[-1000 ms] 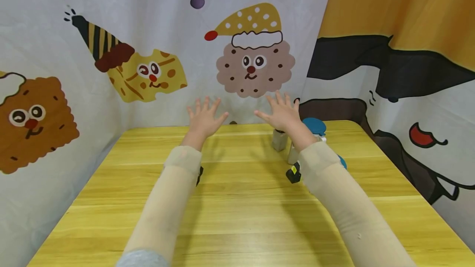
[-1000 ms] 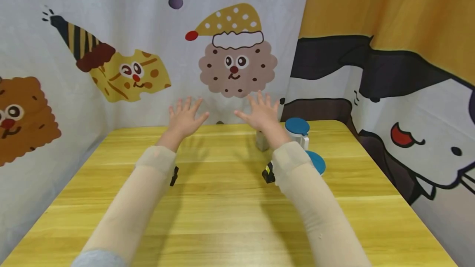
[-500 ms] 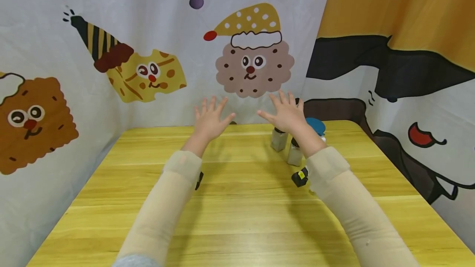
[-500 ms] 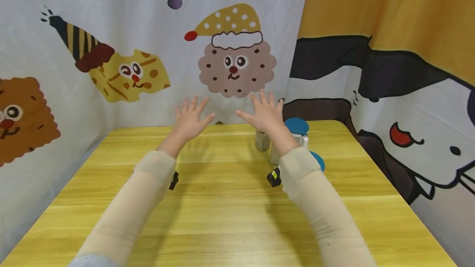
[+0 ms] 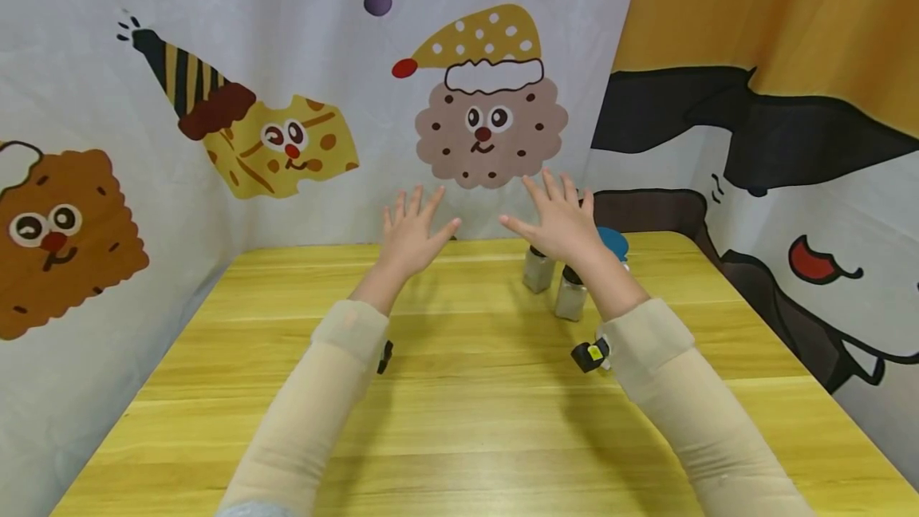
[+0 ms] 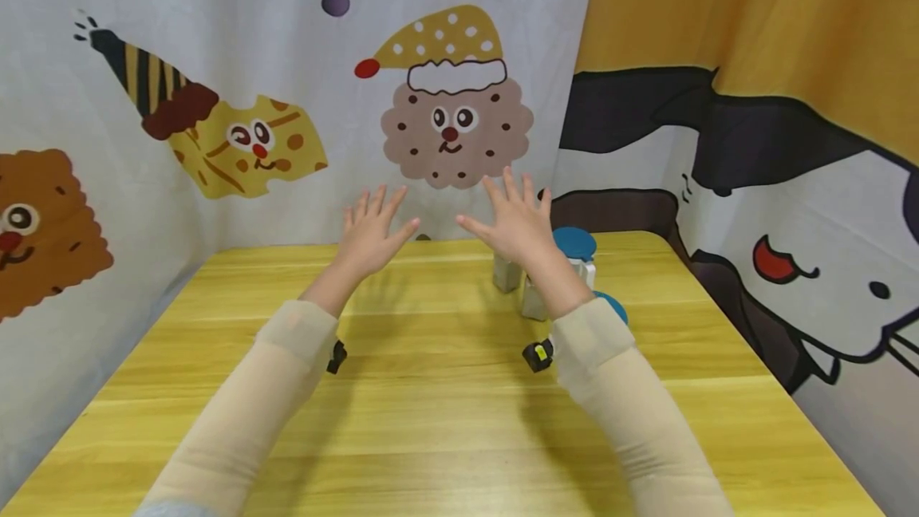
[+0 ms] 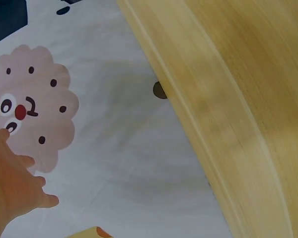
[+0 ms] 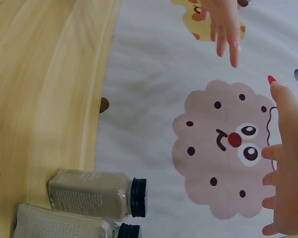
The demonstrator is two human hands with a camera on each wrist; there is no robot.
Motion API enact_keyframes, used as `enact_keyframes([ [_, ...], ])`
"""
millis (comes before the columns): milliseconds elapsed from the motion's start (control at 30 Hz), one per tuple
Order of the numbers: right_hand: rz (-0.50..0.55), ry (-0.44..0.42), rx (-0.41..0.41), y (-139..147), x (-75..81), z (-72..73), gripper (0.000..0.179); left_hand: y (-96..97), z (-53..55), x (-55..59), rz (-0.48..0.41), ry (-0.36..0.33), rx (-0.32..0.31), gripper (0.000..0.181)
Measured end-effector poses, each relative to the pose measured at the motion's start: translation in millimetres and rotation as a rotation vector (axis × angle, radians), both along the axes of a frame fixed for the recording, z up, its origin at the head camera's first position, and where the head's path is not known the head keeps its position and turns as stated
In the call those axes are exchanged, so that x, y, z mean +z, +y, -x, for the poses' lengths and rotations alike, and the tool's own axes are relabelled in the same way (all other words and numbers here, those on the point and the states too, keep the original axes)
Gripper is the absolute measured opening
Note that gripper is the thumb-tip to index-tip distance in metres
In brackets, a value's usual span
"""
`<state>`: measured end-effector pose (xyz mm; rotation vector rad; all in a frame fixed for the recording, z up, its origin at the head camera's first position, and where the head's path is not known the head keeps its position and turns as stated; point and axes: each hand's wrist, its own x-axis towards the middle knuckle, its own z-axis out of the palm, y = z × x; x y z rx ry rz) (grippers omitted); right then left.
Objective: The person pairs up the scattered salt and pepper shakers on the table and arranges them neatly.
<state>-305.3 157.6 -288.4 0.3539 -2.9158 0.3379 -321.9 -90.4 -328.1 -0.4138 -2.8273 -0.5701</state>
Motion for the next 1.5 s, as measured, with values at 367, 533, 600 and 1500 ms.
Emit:
enact_keyframes([
  [367, 0.03, 0.067, 0.027, 4, 3.5, -20.2, 0.091, 6.1, -9.4, 1.1, -0.082, 0.038, -0.047, 0.073],
  [533, 0.058, 0.085, 0.042, 8, 4.3, -27.4, 0.09, 11.7, -14.0, 1.7, -0.122, 0.069, -0.068, 0.074],
  [600, 0.07, 0.097, 0.048, 10, 4.8, -30.4, 0.09, 14.1, -16.4, 2.1, -0.145, 0.078, -0.08, 0.074],
  [1500, 0.211, 0.183, 0.07, 38, -3.3, -65.9, 0.087, 40.2, -35.6, -6.7, -0.411, 0.077, -0.208, 0.072],
])
